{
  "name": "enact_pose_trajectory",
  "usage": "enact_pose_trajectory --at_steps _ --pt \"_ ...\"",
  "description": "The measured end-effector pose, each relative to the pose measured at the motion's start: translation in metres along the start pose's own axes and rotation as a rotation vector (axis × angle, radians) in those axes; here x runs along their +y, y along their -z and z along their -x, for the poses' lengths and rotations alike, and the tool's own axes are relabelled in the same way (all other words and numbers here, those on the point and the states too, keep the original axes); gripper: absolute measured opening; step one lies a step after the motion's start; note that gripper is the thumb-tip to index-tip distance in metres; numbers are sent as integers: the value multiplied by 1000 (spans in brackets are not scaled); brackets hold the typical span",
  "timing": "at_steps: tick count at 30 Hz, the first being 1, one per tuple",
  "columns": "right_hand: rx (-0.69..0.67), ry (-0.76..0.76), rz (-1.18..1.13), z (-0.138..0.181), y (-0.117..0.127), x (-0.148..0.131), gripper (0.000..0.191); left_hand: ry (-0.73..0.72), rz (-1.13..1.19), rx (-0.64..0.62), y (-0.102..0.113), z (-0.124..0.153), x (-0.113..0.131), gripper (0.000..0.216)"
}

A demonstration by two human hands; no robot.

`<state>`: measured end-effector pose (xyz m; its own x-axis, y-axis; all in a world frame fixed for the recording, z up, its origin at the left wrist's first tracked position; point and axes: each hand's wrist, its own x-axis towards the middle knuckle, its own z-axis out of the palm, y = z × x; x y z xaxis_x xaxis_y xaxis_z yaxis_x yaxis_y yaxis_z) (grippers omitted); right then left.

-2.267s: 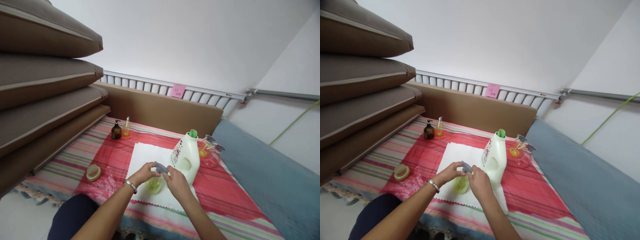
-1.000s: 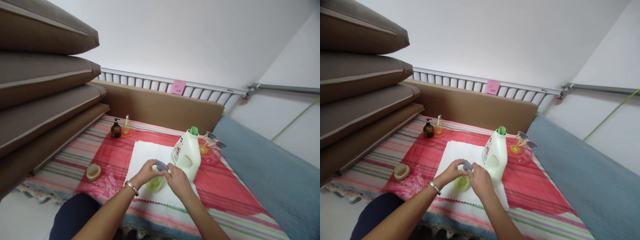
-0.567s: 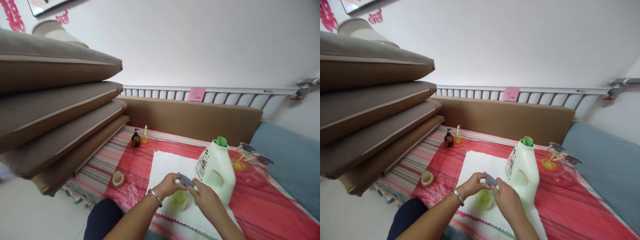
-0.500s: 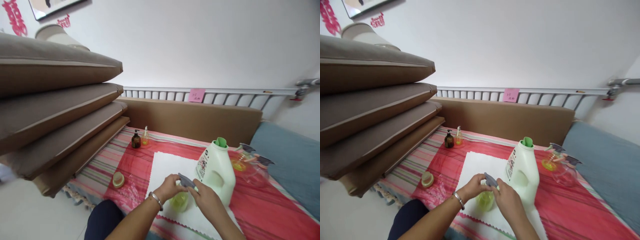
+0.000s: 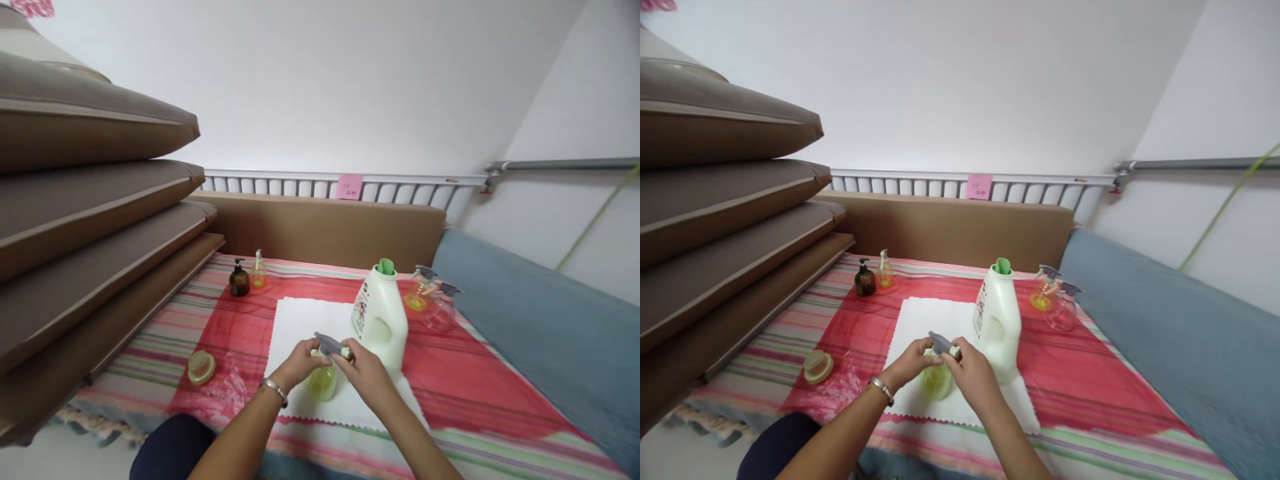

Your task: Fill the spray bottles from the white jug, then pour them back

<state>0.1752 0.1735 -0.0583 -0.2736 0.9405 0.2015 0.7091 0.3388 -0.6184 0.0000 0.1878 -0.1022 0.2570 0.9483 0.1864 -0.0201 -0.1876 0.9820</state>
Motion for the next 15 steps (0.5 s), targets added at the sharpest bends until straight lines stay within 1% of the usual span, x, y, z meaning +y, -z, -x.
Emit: enact_pose_trajectory --at_steps 3,6,8,10,12,15 --pt "74 -93 -128 16 -21 21 38 5 20 14 -1 2 -1 32" --pt "93 -175 -192 33 -54 36 49 18 34 32 -2 3 0 32" --pt "90 -191 -215 40 -77 38 61 25 44 46 -3 4 1 32" --pt "100 -198 -222 40 -95 35 70 29 59 74 -1 6 2 33" --pt "119 -205 -226 35 -106 31 74 30 80 121 1 8 1 34" --pt "147 -204 -255 25 -112 27 72 30 115 210 3 12 -4 35"
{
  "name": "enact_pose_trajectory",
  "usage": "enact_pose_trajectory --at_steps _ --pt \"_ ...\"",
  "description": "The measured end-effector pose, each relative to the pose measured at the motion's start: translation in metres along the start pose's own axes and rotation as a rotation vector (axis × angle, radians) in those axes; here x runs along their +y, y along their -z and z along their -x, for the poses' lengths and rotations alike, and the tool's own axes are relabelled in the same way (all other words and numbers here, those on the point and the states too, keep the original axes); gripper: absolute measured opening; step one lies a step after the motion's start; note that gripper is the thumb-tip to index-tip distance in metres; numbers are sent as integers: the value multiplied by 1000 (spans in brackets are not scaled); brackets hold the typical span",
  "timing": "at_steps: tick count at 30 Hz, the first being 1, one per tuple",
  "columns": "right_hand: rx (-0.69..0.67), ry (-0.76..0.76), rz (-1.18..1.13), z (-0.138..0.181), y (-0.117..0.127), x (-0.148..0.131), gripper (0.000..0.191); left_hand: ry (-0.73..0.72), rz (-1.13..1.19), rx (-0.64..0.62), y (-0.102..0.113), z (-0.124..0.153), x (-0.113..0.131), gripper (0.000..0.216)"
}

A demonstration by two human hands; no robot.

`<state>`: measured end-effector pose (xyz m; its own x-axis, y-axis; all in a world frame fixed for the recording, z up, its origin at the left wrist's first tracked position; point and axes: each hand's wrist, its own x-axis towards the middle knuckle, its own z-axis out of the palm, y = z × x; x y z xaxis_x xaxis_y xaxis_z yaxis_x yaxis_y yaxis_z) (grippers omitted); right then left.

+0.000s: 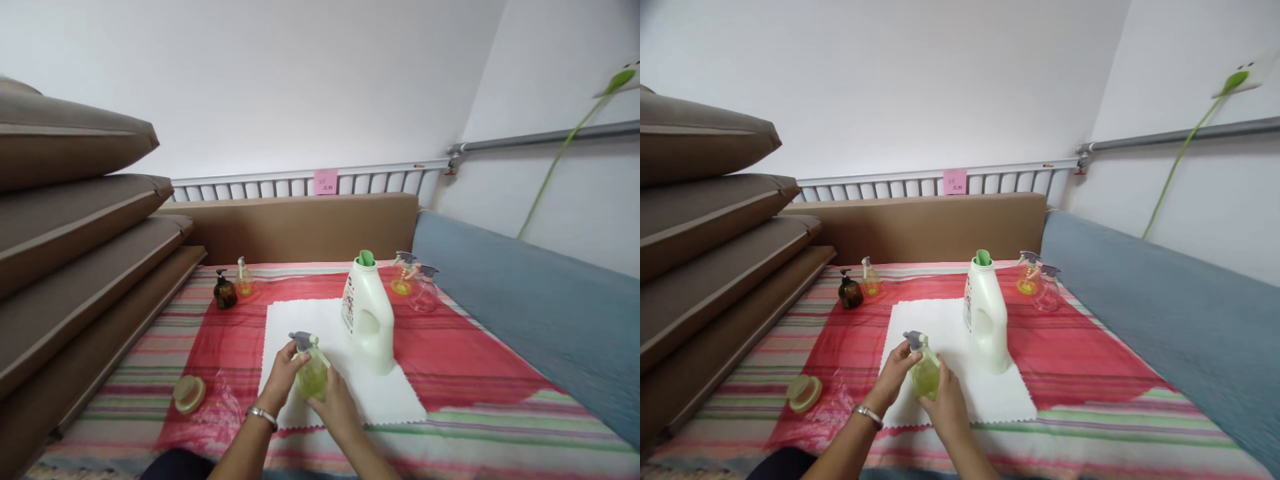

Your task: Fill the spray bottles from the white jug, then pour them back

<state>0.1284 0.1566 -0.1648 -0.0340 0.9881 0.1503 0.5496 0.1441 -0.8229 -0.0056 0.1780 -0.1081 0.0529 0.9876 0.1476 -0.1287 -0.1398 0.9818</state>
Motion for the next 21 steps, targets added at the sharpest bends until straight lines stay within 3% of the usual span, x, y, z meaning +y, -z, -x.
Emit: enact_pose_trajectory --at_steps 4,8,14,21 --pt "15 18 -111 -9 -5 1 69 -12 42 109 -1 3 1 35" --pt "64 53 -249 -14 -4 3 68 -47 86 190 -11 5 25 33" --pt "11 -84 -953 -6 20 -33 81 -87 240 288 -37 16 85 29" --pt "-100 -166 -1360 22 47 -70 82 -85 250 260 -60 43 123 29"
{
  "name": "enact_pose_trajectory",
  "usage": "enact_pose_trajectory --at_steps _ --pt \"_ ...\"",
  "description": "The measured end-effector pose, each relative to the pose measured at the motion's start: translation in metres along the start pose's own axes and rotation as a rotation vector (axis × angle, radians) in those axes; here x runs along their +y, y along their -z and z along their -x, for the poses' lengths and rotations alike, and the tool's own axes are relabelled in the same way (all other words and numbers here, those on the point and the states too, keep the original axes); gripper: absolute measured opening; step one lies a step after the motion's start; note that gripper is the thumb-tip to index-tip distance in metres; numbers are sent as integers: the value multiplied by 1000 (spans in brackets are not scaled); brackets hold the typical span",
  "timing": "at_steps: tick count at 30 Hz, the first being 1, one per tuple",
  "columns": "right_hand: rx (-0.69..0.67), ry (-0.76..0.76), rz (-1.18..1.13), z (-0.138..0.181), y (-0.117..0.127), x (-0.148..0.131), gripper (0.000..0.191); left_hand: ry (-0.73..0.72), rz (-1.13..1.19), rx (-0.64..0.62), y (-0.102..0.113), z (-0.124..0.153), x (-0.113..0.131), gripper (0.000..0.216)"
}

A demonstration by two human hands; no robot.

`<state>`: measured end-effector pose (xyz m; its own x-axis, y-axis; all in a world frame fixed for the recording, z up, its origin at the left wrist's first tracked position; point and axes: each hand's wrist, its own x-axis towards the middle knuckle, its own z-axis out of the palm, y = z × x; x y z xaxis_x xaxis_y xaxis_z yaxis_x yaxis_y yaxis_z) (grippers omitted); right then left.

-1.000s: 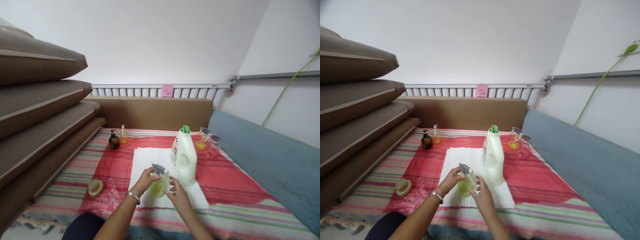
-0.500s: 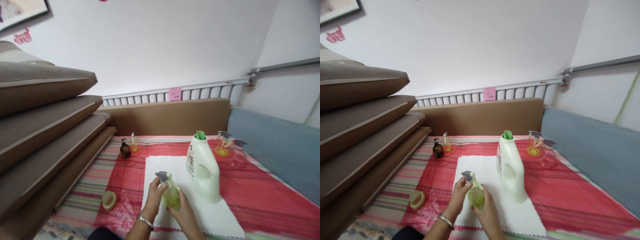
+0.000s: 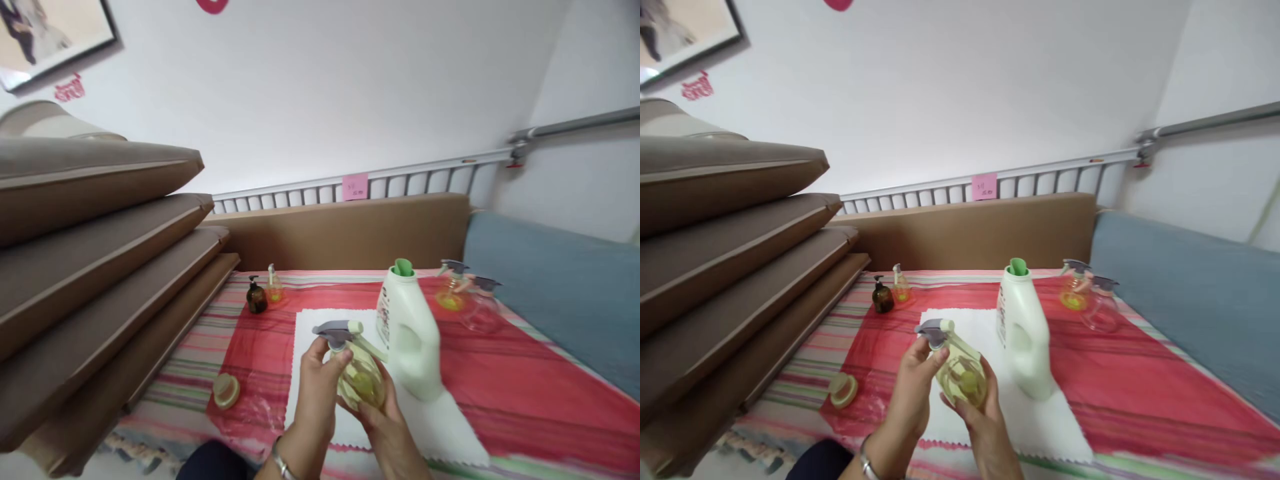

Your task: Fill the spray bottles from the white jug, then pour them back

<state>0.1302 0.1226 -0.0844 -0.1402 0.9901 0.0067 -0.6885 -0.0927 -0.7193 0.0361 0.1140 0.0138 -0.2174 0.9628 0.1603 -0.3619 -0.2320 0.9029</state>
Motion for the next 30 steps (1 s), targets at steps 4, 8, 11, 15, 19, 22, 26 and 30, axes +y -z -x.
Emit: enact_pose_trajectory --at_steps 4,8,11,15,19,22,26,30 --pt "-83 -42 -70 14 -3 -13 76 33 -2 -71 -2 8 13 26" --pt "-184 -100 -125 23 -4 -19 71 66 13 -139 1 10 25 24" --pt "-243 -158 -160 26 -4 -15 62 77 -6 -128 6 10 30 27" --pt "-275 -226 -194 27 -5 -9 53 71 -32 -46 11 11 34 34" --pt "-314 -255 -228 29 -8 -9 50 82 -7 -57 12 16 38 34" --pt "-338 -276 -241 30 -10 -8 51 92 -1 -66 12 19 39 32" --pt "-345 -291 -257 32 -9 -4 48 90 -9 -73 14 20 36 28" --pt "-391 -343 -295 31 -11 -5 54 59 -20 -155 21 23 27 40"
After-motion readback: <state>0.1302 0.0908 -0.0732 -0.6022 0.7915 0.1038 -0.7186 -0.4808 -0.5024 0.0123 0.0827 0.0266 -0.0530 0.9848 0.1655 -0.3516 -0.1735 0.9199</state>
